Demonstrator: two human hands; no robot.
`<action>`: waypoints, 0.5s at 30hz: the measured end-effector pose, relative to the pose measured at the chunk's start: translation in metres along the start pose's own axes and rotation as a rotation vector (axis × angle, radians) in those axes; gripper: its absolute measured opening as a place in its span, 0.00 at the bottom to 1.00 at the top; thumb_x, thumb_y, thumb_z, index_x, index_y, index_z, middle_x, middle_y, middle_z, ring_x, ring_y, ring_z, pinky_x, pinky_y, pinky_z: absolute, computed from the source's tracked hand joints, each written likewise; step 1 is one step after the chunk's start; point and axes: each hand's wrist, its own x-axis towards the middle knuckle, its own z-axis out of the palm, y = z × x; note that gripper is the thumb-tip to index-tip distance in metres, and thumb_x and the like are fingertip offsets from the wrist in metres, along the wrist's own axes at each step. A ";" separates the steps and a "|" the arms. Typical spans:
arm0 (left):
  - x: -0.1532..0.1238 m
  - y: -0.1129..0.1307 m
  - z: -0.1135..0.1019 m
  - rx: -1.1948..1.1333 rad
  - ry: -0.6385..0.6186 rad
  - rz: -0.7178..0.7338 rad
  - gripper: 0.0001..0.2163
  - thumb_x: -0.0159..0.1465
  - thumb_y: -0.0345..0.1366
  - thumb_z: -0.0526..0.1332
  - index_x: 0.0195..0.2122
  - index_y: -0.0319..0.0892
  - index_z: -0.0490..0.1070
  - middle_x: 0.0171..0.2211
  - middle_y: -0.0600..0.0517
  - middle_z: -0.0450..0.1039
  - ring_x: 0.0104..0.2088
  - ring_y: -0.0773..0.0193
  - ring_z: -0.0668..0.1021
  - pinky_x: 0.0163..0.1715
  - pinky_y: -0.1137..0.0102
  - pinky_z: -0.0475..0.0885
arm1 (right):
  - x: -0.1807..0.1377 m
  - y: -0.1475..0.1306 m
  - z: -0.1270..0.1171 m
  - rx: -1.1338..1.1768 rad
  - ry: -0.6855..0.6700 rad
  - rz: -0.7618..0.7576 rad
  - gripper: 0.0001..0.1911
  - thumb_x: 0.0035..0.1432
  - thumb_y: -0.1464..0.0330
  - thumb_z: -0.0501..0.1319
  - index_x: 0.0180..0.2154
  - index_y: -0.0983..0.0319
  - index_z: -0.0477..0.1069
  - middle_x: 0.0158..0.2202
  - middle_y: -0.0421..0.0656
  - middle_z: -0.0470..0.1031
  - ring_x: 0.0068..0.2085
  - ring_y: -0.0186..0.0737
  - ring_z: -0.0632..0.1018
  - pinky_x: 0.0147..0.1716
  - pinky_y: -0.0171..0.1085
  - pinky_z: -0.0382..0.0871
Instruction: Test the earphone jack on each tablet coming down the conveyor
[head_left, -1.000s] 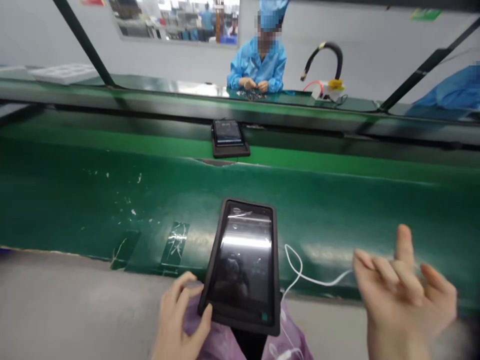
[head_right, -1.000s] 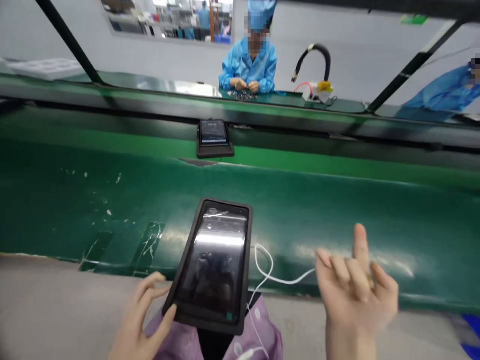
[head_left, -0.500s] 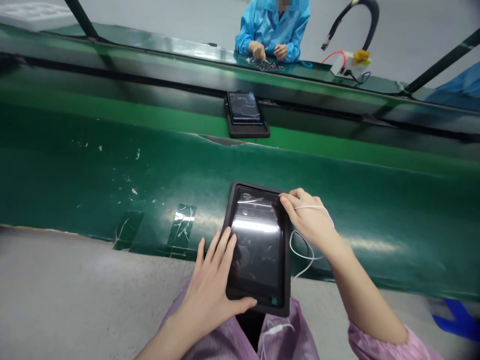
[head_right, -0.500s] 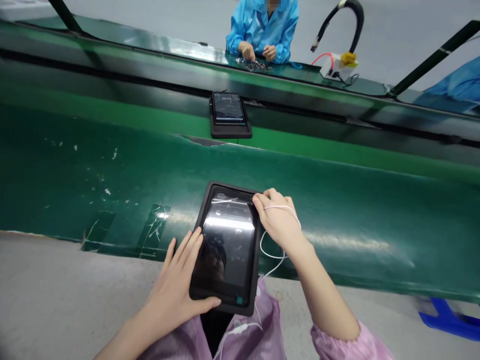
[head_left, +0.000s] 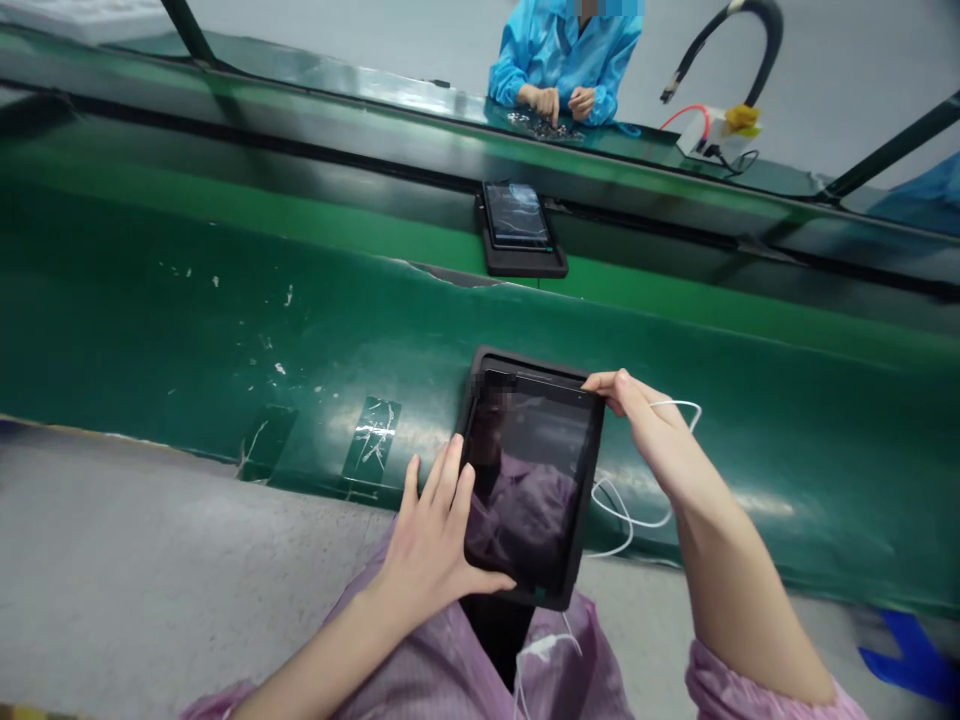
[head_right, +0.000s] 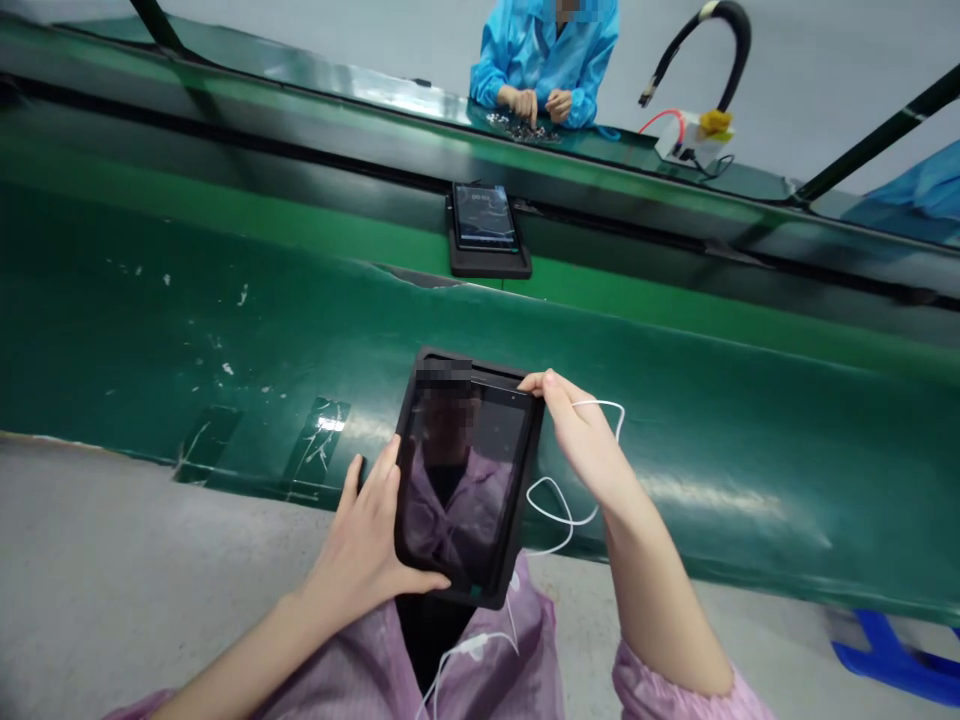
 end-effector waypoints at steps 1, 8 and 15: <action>0.001 0.000 0.000 0.000 0.009 -0.007 0.63 0.39 0.58 0.74 0.66 0.34 0.38 0.62 0.21 0.53 0.62 0.30 0.61 0.57 0.35 0.56 | 0.001 -0.001 0.000 0.040 -0.006 0.009 0.29 0.57 0.41 0.53 0.31 0.59 0.73 0.32 0.44 0.75 0.37 0.45 0.75 0.37 0.41 0.68; 0.013 0.006 0.001 0.007 0.084 0.002 0.51 0.44 0.53 0.74 0.61 0.37 0.47 0.62 0.21 0.53 0.62 0.29 0.62 0.55 0.32 0.57 | 0.008 -0.010 0.002 0.243 -0.055 0.093 0.29 0.53 0.43 0.61 0.41 0.60 0.78 0.38 0.47 0.79 0.40 0.47 0.78 0.39 0.43 0.71; 0.011 0.009 -0.005 -0.562 0.128 -0.229 0.47 0.59 0.49 0.66 0.69 0.44 0.35 0.65 0.29 0.52 0.64 0.37 0.61 0.55 0.42 0.67 | 0.002 -0.024 -0.001 0.306 0.010 0.019 0.24 0.51 0.46 0.66 0.38 0.59 0.80 0.38 0.46 0.81 0.42 0.49 0.79 0.43 0.45 0.72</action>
